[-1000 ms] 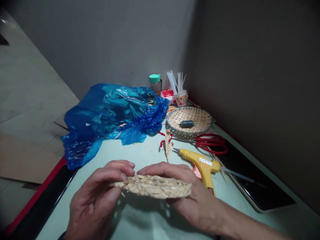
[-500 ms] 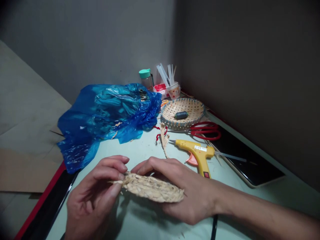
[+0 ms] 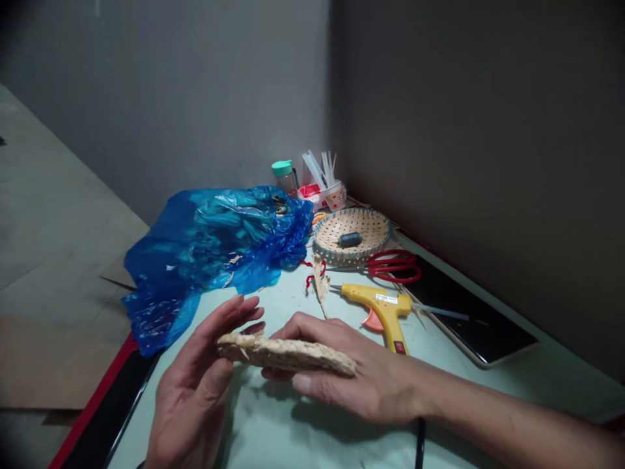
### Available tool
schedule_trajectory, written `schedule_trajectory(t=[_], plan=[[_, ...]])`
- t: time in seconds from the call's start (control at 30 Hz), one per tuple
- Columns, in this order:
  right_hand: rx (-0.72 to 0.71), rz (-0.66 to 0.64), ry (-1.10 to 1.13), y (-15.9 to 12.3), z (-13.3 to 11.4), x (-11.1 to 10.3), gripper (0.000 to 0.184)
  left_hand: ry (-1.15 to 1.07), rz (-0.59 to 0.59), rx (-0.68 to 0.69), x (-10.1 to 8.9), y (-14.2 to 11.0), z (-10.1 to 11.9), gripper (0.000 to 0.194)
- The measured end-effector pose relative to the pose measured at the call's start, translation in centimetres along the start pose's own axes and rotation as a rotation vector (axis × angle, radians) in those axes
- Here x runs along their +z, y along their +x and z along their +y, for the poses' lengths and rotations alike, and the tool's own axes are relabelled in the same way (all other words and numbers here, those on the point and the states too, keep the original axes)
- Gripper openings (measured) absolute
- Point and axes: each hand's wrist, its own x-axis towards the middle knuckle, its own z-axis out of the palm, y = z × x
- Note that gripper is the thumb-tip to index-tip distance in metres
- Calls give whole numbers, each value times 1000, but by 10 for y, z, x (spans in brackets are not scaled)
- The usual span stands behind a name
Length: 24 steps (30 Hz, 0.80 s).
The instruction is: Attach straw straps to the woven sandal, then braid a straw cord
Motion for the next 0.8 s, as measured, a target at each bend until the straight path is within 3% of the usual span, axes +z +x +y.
schedule_trajectory(t=[0.17, 0.27, 0.4, 0.5, 0.57, 0.7, 0.8], plan=[[-45, -27, 18, 0, 0, -5, 32, 67, -55, 137, -1, 1, 4, 51], [-51, -35, 89, 0, -2, -6, 31, 22, -8, 224, -3, 5, 11, 45], [-4, -44, 194, -1, 0, -5, 31, -97, 316, 338, -20, 17, 27, 22], [10, -64, 370, 0, 6, -4, 33, -95, 503, 263, -35, 27, 29, 7], [-6, -69, 486, 1, 11, -4, 34, -46, 479, 174, -38, 30, 25, 8], [-30, -69, 626, 3, 15, -6, 35, 128, 297, 104, -30, 26, 15, 17], [-23, -68, 649, 3, 14, -6, 39, 75, 167, 59, -22, 22, 10, 28]])
